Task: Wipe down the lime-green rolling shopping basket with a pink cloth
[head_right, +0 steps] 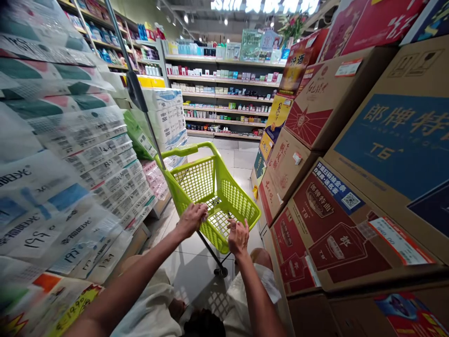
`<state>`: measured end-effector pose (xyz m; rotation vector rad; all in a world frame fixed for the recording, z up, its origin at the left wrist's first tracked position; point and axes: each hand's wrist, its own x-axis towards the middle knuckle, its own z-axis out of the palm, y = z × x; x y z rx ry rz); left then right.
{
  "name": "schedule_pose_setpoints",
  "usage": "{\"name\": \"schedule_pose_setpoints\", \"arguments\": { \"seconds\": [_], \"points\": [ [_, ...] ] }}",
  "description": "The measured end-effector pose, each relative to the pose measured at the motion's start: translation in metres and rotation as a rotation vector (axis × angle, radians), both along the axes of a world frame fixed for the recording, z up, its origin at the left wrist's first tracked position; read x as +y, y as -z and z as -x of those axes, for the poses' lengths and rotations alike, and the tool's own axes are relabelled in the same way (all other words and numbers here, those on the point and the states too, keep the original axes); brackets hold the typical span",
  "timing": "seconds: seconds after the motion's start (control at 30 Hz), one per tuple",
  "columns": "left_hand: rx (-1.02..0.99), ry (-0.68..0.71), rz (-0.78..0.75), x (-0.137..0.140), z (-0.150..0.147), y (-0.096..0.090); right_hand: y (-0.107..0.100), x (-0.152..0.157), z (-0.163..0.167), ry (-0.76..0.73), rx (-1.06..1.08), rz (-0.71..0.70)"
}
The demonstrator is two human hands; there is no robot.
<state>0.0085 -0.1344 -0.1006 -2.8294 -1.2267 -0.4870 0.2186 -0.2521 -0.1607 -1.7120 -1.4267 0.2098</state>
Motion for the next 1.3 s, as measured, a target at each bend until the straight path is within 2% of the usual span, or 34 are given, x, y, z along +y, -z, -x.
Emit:
{"name": "schedule_pose_setpoints", "arguments": {
  "seconds": [0.1, 0.17, 0.23, 0.3, 0.37, 0.47, 0.6, 0.67, 0.77, 0.87, 0.93, 1.03, 1.13, 1.2, 1.23, 1.3],
  "points": [
    [0.02, 0.102, -0.008, -0.015, -0.007, 0.007, 0.006, -0.001, -0.016, -0.023, -0.054, -0.009],
    [0.026, 0.12, 0.013, -0.001, 0.001, -0.003, 0.01, 0.0, -0.03, -0.04, -0.107, 0.012],
    [-0.012, 0.031, 0.021, 0.027, 0.017, -0.019, 0.012, 0.003, -0.046, -0.053, -0.157, 0.046],
    [-0.088, -0.131, -0.01, 0.054, 0.032, -0.035, 0.013, 0.007, -0.062, -0.06, -0.188, 0.082],
    [-0.158, -0.263, -0.05, 0.067, 0.039, -0.044, 0.01, 0.013, -0.074, -0.057, -0.202, 0.117],
    [-0.191, -0.296, -0.015, 0.045, 0.022, -0.035, 0.001, 0.02, -0.078, -0.034, -0.241, 0.18],
    [-0.172, -0.062, 0.02, -0.013, -0.023, 0.004, -0.012, 0.026, -0.052, -0.027, -0.26, 0.194],
    [-0.171, 0.003, 0.021, -0.025, -0.03, 0.014, -0.016, 0.028, -0.035, -0.064, -0.248, 0.211],
    [-0.176, -0.038, 0.014, -0.007, -0.001, 0.002, -0.018, 0.029, -0.02, -0.031, -0.304, 0.243],
    [-0.211, -0.222, -0.068, 0.029, 0.049, -0.027, -0.016, 0.031, -0.02, 0.001, -0.344, 0.243],
    [-0.245, -0.346, -0.14, 0.043, 0.071, -0.041, -0.014, 0.035, -0.022, -0.011, -0.35, 0.225],
    [-0.256, -0.438, -0.161, 0.033, 0.067, -0.039, -0.009, 0.042, -0.021, -0.034, -0.365, 0.186],
    [-0.174, -0.287, -0.087, 0.003, 0.039, -0.018, -0.005, 0.047, -0.019, -0.036, -0.39, 0.164],
    [-0.115, -0.178, -0.081, -0.008, 0.03, -0.009, -0.004, 0.049, -0.021, -0.033, -0.414, 0.165],
    [-0.102, -0.177, -0.091, -0.008, 0.032, -0.011, -0.005, 0.049, -0.023, -0.03, -0.428, 0.17],
    [-0.108, -0.266, -0.123, 0.002, 0.047, -0.023, -0.006, 0.051, -0.029, -0.018, -0.455, 0.189]
  ]
}}
